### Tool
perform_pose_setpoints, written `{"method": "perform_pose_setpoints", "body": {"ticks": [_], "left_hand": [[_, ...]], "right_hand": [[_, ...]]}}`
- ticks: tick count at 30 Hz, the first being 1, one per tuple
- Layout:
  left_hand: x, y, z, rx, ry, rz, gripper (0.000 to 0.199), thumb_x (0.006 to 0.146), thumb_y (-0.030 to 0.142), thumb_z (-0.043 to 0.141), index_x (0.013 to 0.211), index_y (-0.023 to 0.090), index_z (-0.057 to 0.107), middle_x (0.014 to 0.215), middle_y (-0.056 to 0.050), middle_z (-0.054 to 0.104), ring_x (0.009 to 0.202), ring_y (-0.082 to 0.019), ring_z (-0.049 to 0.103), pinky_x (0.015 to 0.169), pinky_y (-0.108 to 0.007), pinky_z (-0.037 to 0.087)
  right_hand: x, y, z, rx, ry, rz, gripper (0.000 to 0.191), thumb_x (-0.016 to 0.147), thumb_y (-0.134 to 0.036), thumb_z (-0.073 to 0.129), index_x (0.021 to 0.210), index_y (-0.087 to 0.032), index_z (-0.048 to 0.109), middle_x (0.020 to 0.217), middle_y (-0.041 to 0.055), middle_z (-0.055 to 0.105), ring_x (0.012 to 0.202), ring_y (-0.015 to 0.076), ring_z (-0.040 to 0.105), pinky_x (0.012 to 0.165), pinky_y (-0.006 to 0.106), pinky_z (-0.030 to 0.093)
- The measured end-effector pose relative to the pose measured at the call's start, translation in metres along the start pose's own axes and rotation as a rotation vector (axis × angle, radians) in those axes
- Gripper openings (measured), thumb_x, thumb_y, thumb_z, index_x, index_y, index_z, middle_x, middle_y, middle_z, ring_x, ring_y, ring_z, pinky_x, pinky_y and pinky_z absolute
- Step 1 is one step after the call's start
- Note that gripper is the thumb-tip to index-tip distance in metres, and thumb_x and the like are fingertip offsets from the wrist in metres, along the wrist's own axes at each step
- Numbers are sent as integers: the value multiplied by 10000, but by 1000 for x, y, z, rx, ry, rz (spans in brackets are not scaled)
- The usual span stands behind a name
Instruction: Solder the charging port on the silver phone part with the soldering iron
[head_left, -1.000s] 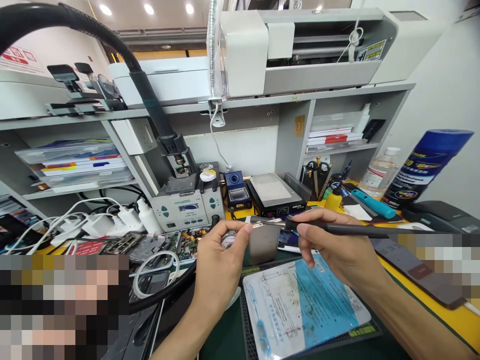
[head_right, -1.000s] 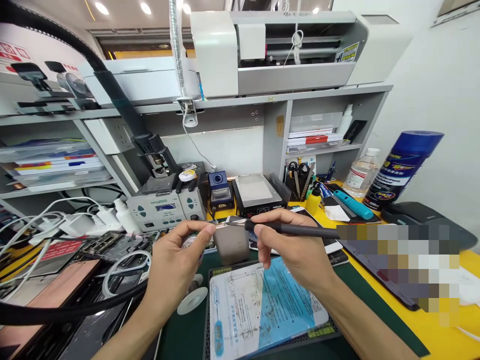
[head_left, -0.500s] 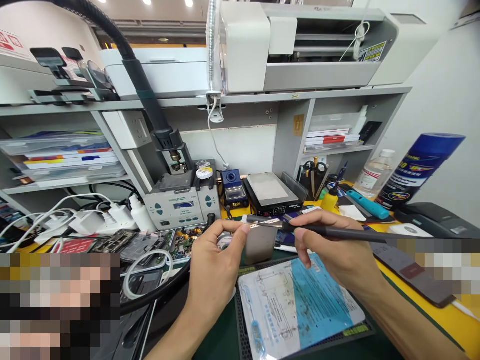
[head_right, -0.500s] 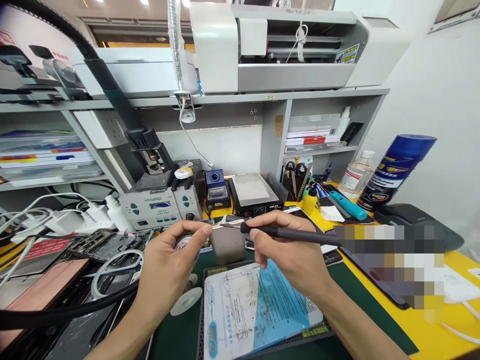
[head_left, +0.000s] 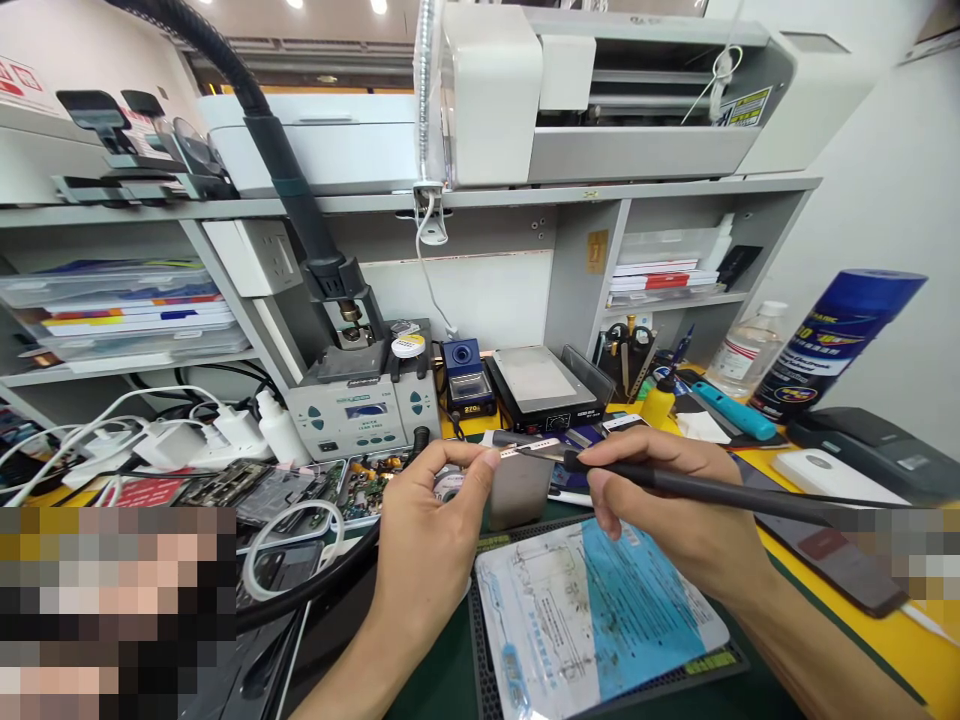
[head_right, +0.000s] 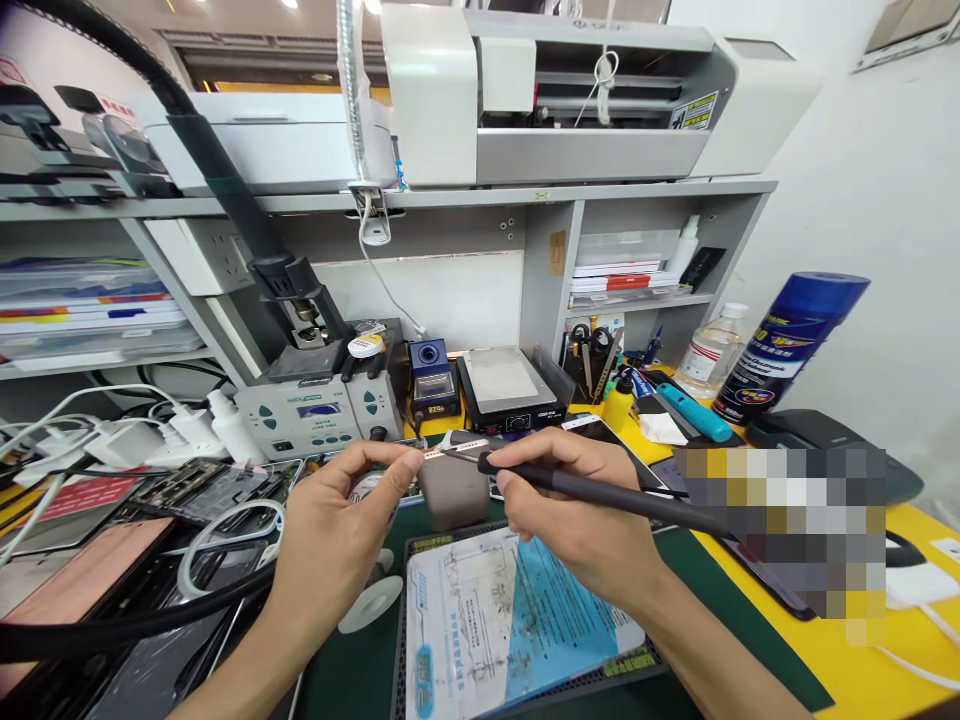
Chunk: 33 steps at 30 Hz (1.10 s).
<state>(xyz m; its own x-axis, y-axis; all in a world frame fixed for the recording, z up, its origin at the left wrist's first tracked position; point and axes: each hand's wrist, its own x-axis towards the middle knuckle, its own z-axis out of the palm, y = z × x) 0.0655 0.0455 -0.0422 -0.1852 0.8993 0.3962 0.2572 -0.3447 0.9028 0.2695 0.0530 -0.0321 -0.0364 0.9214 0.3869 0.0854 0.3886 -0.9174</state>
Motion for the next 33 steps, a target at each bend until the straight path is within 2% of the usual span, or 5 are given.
{"method": "perform_pose_setpoints", "body": {"ticks": [12, 17, 23, 27, 33], "left_hand": [[-1, 4, 0, 3, -1, -41, 180, 892, 328, 702, 745, 225, 721, 758, 7, 764, 736, -195, 712, 679, -275, 574], [-3, 6, 0, -4, -3, -94, 193, 893, 350, 708, 751, 219, 723, 759, 11, 757, 737, -181, 697, 686, -256, 556], [-4, 0, 0, -24, 2, -65, 178, 894, 353, 707, 767, 228, 726, 775, 15, 757, 741, -177, 699, 708, -259, 555], [-4, -1, 1, -30, 4, -58, 175, 894, 360, 705, 774, 233, 728, 779, 16, 756, 748, -178, 697, 725, -264, 557], [-4, 4, 0, -29, 5, -92, 197, 876, 376, 715, 744, 230, 723, 747, 16, 743, 715, -169, 674, 661, -241, 541]], "right_hand": [[-4, -1, -2, -106, -2, -86, 106, 790, -142, 758, 812, -240, 792, 504, -22, 667, 413, 139, 594, 434, 260, 494], [-6, -4, 1, -53, 33, -43, 141, 769, -120, 739, 799, -250, 785, 534, -39, 677, 427, 126, 601, 442, 235, 487], [-7, -2, 3, 17, 50, -32, 110, 821, -161, 724, 823, -254, 783, 537, -40, 669, 421, 131, 591, 441, 246, 491], [-8, -3, 4, -7, 45, -27, 115, 806, -146, 727, 815, -248, 779, 526, -42, 668, 416, 122, 594, 443, 230, 487], [-9, -5, 5, -46, 66, -49, 134, 771, -134, 745, 781, -260, 789, 566, -47, 675, 427, 111, 592, 438, 224, 478]]}}
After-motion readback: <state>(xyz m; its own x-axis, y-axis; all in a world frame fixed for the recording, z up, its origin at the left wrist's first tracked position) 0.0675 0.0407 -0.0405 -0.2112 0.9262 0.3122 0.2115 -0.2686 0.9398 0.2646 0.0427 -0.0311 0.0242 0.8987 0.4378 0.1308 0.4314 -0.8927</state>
